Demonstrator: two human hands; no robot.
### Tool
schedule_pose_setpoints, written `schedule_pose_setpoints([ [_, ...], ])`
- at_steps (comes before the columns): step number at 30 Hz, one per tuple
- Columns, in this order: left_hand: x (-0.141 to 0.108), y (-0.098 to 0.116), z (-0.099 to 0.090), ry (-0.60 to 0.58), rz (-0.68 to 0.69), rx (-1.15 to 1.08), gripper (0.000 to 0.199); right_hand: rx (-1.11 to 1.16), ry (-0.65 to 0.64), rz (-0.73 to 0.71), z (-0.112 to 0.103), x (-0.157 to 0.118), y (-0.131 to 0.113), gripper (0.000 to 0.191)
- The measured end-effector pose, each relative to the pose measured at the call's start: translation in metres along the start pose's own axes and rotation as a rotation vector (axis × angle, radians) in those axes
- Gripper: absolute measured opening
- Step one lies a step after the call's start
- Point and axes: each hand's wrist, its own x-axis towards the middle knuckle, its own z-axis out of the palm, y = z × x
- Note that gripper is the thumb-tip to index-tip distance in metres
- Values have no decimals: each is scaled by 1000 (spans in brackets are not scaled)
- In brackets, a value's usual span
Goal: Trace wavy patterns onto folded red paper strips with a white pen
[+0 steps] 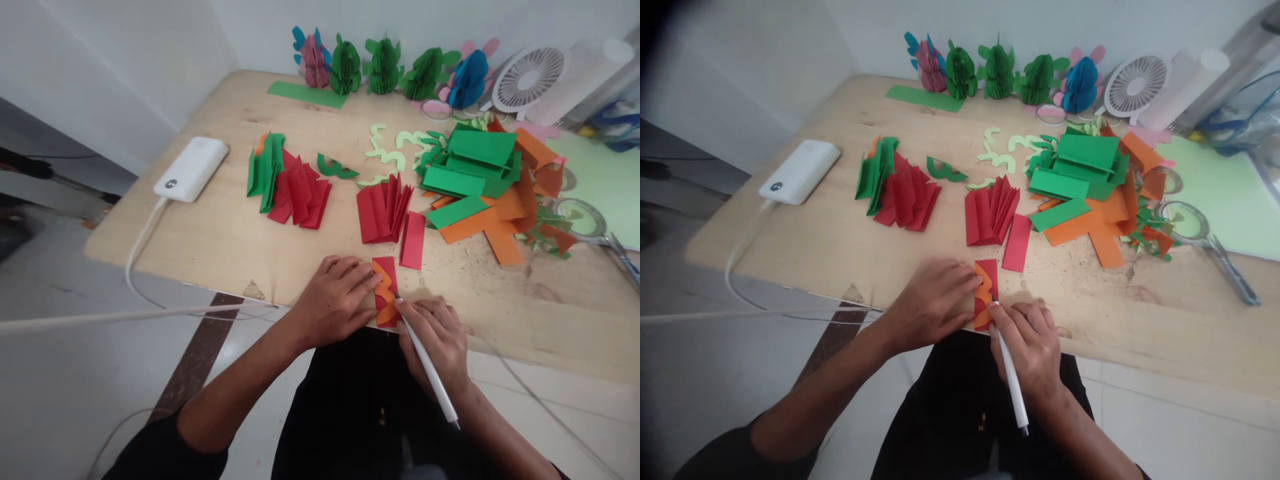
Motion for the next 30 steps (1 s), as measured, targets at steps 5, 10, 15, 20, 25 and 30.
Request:
schedule_pose_setpoints([
  [5, -1, 1, 1, 15, 2, 8, 40, -2, 4, 1, -1, 1, -1, 27],
  [10, -3, 1, 1, 20, 3, 9, 40, 5, 7, 0, 0, 1, -1, 26],
  [15, -5, 0, 3, 39, 7, 11, 42, -2, -5, -5, 0, 0, 0, 25],
  [20, -6, -3, 0, -10, -8, -9, 42, -11, -9, -5, -1, 1, 0, 25],
  [25, -7, -8, -5, -87, 25, -25, 39, -3, -6, -2, -1, 2, -1, 28],
  [30, -9, -16, -8, -102, 98, -25, 42, 8, -4, 4, -1, 3, -2, 31],
])
